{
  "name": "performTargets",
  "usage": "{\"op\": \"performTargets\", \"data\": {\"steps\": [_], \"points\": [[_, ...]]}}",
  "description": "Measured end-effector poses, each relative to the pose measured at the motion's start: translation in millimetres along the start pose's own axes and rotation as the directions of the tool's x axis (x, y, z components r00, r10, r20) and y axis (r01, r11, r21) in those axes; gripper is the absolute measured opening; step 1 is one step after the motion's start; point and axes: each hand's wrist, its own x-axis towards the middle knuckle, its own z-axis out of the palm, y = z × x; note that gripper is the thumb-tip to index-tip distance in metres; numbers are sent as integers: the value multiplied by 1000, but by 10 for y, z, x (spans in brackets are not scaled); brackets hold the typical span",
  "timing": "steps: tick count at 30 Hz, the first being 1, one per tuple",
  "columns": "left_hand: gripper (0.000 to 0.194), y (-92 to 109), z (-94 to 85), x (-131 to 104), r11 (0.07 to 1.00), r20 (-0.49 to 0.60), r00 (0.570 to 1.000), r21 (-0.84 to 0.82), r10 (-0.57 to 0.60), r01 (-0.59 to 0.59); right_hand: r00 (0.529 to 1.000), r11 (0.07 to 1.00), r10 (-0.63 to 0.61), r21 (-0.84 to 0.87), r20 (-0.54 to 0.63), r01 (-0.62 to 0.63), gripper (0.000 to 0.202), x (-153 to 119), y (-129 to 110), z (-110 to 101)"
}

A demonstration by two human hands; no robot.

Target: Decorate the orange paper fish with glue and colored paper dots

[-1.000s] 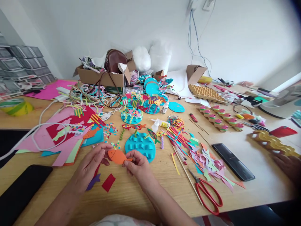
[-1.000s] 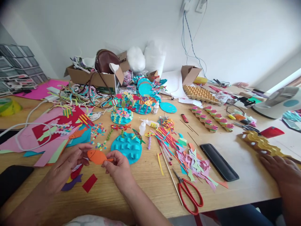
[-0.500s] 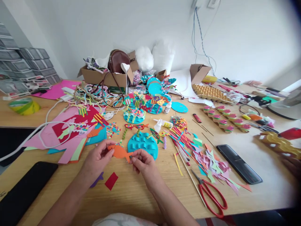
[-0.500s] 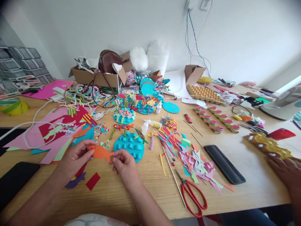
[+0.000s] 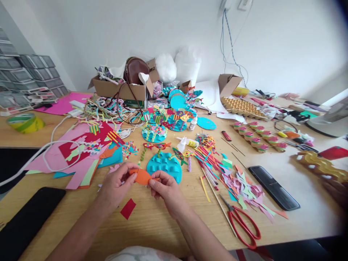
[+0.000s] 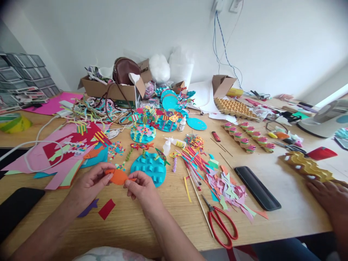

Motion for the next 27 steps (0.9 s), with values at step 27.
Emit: {"op": "performTargets", "data": {"steps": [27], "points": [[20, -36, 194, -70, 991, 155, 987, -133, 36, -15, 994, 984, -103, -154, -46, 95, 25, -141, -37, -260]]}}
